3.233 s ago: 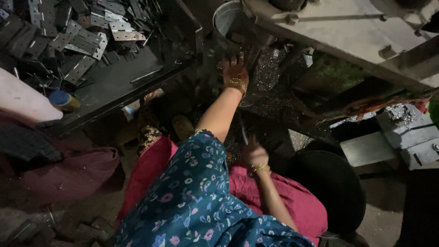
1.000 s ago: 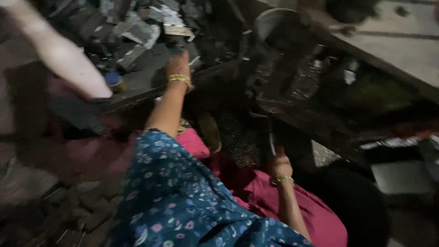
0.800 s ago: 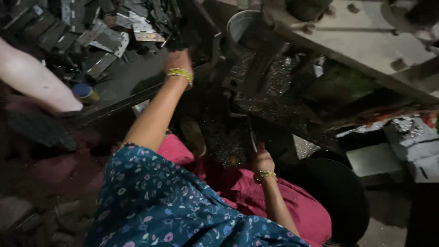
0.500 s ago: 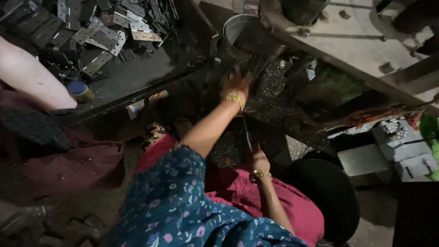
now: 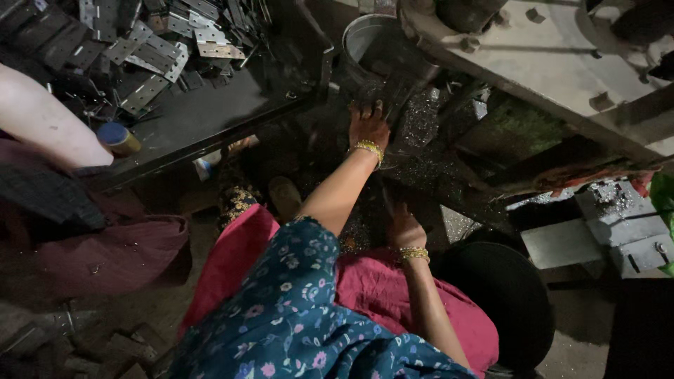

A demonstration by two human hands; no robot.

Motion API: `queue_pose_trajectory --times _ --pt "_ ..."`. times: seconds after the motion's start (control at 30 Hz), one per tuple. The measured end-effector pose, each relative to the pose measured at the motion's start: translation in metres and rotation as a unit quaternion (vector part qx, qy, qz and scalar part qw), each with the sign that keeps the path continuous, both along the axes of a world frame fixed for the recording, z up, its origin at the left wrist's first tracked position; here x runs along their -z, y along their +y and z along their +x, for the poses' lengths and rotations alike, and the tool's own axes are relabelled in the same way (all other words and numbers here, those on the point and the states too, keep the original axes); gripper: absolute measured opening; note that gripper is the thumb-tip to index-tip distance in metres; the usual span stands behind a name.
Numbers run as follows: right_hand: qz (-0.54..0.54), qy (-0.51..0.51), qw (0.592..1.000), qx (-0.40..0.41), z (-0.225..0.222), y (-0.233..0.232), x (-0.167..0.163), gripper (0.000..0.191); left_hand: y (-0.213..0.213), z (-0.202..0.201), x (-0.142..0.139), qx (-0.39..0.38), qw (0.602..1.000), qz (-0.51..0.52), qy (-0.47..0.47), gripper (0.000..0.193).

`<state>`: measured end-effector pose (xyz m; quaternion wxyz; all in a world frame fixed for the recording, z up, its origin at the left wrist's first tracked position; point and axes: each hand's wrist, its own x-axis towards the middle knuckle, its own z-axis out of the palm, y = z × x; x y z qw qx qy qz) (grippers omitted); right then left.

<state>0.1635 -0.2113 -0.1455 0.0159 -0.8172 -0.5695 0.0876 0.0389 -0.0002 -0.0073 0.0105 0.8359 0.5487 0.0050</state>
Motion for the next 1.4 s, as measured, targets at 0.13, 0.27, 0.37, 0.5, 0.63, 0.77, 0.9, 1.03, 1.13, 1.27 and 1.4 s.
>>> queue_pose_trajectory --times 0.13,0.27,0.37,0.5,0.63,0.77,0.9,1.03,1.13,1.27,1.4 --pt "0.003 0.060 0.997 -0.054 -0.007 -0.016 0.024 0.063 0.005 0.010 0.012 0.002 0.996 0.077 -0.042 0.052" --pt "0.049 0.110 0.993 -0.021 -0.021 -0.031 0.036 0.075 0.000 0.002 0.024 0.015 0.996 0.058 -0.061 0.053" --pt "0.042 0.118 0.992 -0.035 -0.020 -0.026 0.026 0.077 -0.002 -0.007 0.029 0.027 0.991 0.131 -0.019 0.053" --pt "-0.012 0.056 0.998 -0.035 -0.011 -0.011 0.006 0.053 -0.002 -0.007 0.028 0.025 0.993 0.087 -0.070 0.058" --pt "0.016 0.110 0.994 0.011 -0.022 -0.026 0.018 0.047 -0.007 -0.005 0.022 0.015 0.997 0.079 0.009 0.051" --pt "0.029 0.128 0.991 0.021 -0.036 -0.045 0.042 0.044 -0.011 -0.014 0.017 0.006 0.996 -0.008 -0.083 0.049" --pt "-0.043 0.157 0.985 0.052 -0.018 -0.026 0.032 0.041 -0.004 -0.017 0.015 0.040 0.999 0.030 -0.002 0.054" --pt "0.201 -0.003 0.968 -0.148 -0.001 -0.016 0.020 0.027 0.007 0.000 0.015 0.021 0.999 0.030 0.002 0.054" --pt "0.013 0.154 0.986 0.063 -0.015 -0.028 0.028 0.041 0.009 0.008 0.015 0.004 0.999 0.039 -0.034 0.055" --pt "0.054 0.116 0.992 -0.021 -0.029 -0.037 0.040 0.053 0.007 0.000 0.019 0.007 0.995 0.045 -0.093 0.055" --pt "0.012 0.188 0.980 0.064 -0.009 -0.024 0.031 0.052 0.008 -0.006 0.018 0.026 0.994 0.079 -0.072 0.055"
